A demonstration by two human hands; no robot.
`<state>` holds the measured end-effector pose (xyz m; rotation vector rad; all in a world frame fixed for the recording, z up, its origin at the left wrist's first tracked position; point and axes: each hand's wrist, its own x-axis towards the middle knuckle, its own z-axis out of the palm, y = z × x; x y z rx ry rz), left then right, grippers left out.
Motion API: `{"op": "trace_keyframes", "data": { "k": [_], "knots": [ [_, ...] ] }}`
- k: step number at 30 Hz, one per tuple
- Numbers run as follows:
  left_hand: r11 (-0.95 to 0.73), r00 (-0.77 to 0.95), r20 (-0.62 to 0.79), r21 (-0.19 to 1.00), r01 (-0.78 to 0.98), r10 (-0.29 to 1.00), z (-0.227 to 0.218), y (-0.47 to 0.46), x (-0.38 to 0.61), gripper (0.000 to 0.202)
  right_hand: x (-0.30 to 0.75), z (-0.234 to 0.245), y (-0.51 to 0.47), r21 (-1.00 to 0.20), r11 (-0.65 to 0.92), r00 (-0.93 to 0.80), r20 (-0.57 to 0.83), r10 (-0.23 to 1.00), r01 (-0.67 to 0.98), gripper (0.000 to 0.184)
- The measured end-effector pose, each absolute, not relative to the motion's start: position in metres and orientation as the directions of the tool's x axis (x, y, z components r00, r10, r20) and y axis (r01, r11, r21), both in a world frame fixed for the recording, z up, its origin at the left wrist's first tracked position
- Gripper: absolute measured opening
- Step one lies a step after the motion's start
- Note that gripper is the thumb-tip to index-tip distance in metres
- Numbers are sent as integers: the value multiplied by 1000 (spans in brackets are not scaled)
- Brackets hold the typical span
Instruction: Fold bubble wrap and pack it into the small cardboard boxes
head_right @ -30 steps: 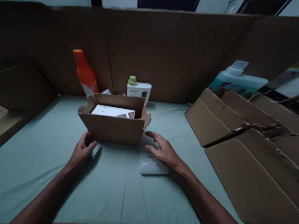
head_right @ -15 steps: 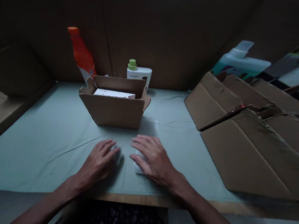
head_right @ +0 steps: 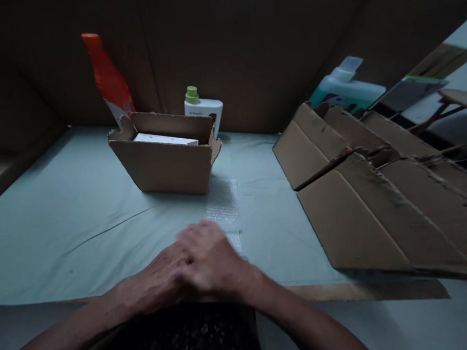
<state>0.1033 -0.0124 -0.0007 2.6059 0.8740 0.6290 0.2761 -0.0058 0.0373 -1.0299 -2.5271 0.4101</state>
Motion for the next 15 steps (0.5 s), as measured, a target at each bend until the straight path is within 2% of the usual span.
{"op": "trace_keyframes", "data": {
  "k": [3, 4, 6, 8, 10, 12, 15],
  "knots": [
    [-777, 693, 360, 380, 502, 624, 24, 2, 104, 33, 346, 35, 38, -372, 373, -369, 85, 925, 850, 42],
    [-748, 670, 339, 370, 550, 660, 29, 10, 108, 34, 363, 32, 54, -348, 289, -289, 54, 956, 892, 40],
    [-662, 637, 207, 367, 653, 743, 30, 26, 123, 33, 380, 23, 86, -308, 185, -184, 31, 982, 933, 42],
    [-605, 635, 46, 362, 709, 771, 22, 40, 142, 32, 381, 12, 112, -296, 163, -157, 42, 987, 941, 49],
    [-593, 644, -33, 356, 722, 765, 10, 46, 157, 25, 373, 4, 131, -311, 181, -171, 60, 984, 933, 46],
    [-604, 660, -47, 360, 711, 750, 0, 45, 163, 16, 366, -2, 139, -335, 208, -192, 79, 978, 919, 34],
    [-610, 677, -39, 398, 685, 735, -4, 35, 148, 17, 371, -1, 128, -390, 230, -206, 103, 973, 892, 13]
  ]
}}
